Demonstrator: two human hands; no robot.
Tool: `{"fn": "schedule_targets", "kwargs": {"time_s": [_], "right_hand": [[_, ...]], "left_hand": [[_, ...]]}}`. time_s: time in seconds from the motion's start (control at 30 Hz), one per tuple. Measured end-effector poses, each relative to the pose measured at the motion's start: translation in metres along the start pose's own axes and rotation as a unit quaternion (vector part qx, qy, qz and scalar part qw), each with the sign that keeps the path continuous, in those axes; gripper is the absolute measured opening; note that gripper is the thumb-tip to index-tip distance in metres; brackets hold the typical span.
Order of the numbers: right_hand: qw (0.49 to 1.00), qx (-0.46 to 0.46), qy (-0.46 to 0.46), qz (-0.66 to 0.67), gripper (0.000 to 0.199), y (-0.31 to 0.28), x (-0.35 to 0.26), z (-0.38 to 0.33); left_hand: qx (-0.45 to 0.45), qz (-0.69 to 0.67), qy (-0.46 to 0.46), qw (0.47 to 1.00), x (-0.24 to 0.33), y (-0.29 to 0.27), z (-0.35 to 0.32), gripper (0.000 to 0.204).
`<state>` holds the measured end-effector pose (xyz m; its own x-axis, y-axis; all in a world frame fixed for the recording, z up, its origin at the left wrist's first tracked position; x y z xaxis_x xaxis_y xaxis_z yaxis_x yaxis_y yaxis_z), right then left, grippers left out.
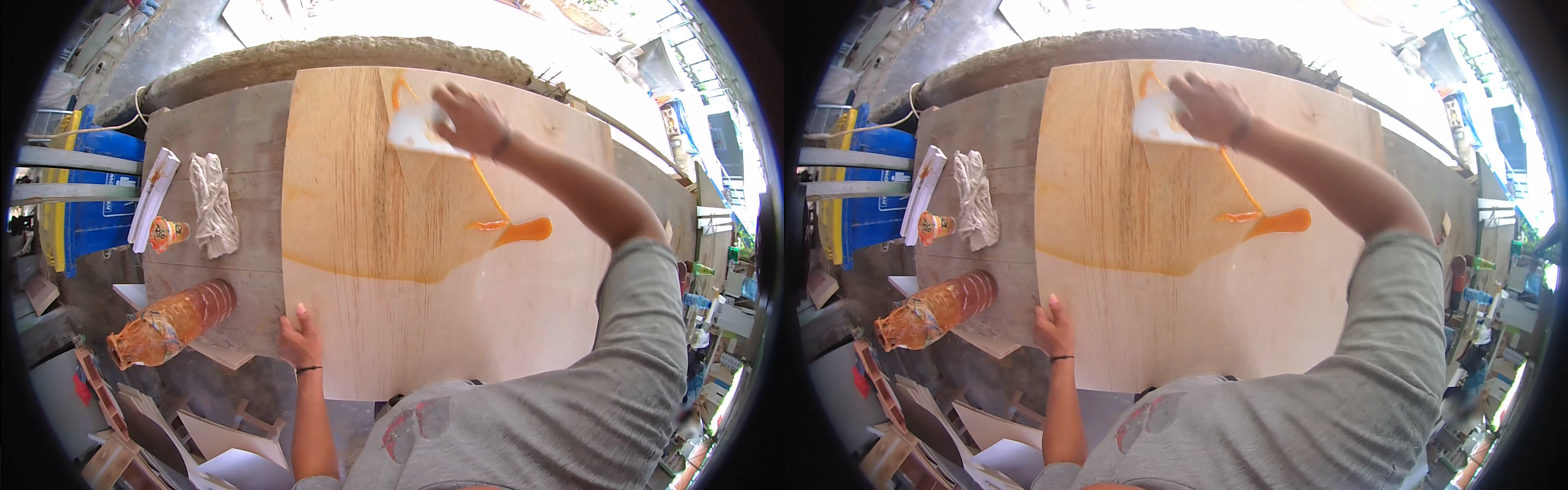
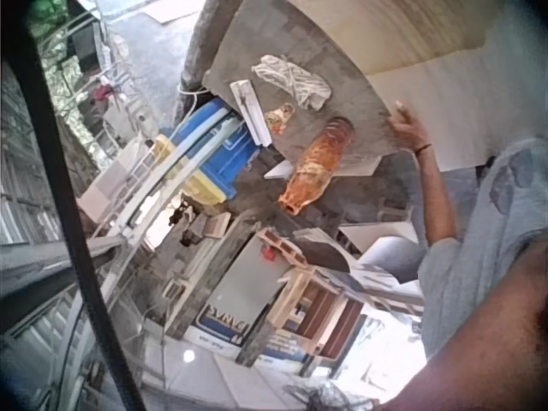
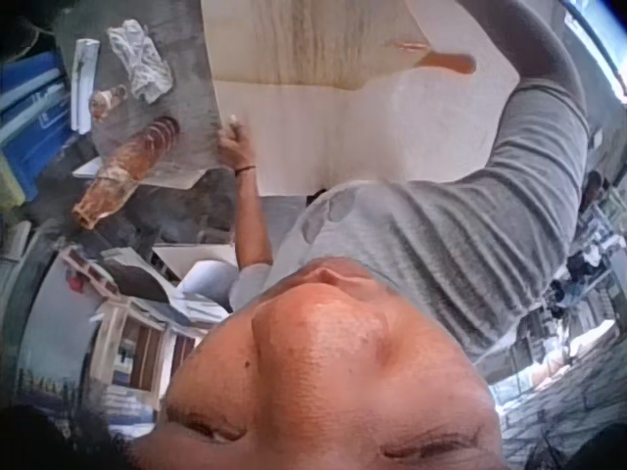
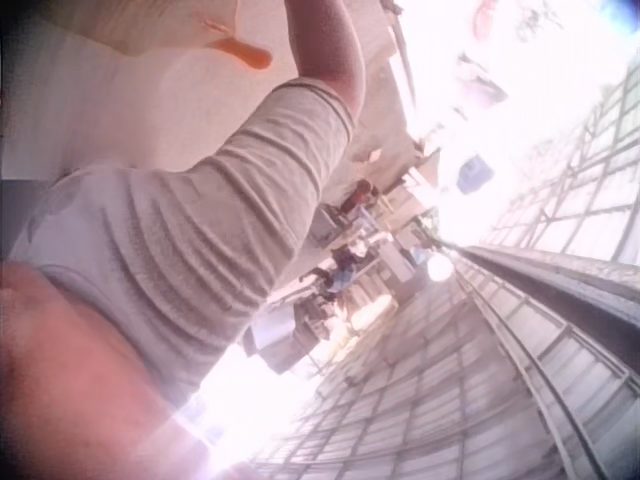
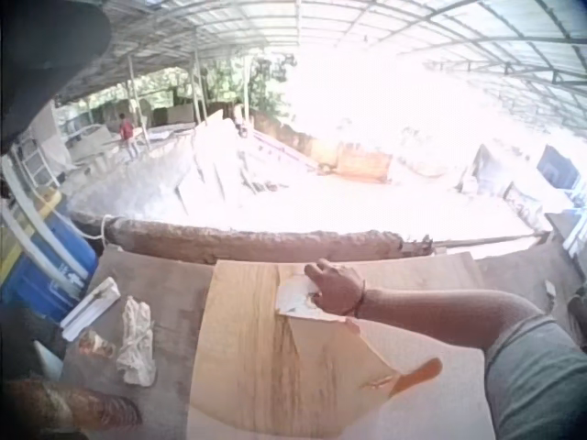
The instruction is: The person sands a piece of wood with a blue sanding block, then pours a liquid finish from a bottle onto the wood and spreads it across the surface with a plastic spreader.
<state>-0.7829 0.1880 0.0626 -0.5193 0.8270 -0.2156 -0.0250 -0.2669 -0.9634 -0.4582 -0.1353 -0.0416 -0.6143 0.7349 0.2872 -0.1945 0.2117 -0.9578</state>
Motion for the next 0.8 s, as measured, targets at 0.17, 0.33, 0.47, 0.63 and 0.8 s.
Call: {"fn": "schedule_targets", "kwargs": {"time_s": [0.17, 0.33, 0.47, 0.63, 0.8], "right_hand": [[0.994, 0.026, 0.088, -0.065, 0.043, 0.016, 0.041, 0.125], [0.973, 0.169, 0.142, -0.064, 0.050, -0.029, 0.110, 0.153], [0.983, 0.101, 0.149, 0.039, 0.048, -0.093, 0.079, 0.053], [0.998, -0.023, -0.048, 0.037, 0.029, -0.059, 0.036, -0.106], [0.996, -0.080, -0.004, 0.043, 0.028, -0.032, 0.039, -0.139]], "left_hand": [[0.000, -0.026, -0.018, 1.000, -0.005, 0.000, 0.004, 0.050], [0.042, -0.015, -0.004, 0.999, 0.003, -0.007, 0.006, 0.050], [0.024, -0.029, -0.010, 0.999, 0.010, -0.003, 0.004, 0.051], [0.017, -0.006, -0.020, 1.000, 0.000, -0.004, -0.002, 0.051], [0.020, -0.024, -0.010, 0.999, 0.002, 0.000, 0.002, 0.051]]}}
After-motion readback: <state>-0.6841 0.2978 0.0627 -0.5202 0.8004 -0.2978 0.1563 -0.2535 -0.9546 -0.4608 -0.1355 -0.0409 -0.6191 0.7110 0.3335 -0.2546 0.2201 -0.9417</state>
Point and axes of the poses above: each hand's wrist, its own z-axis towards the middle knuckle, its own y-axis out of the palm, x = y × z, the point moved 7 cm from there along z, towards the middle knuckle, and after that the axes turned 6 degrees about x, right-handed, at the moved point
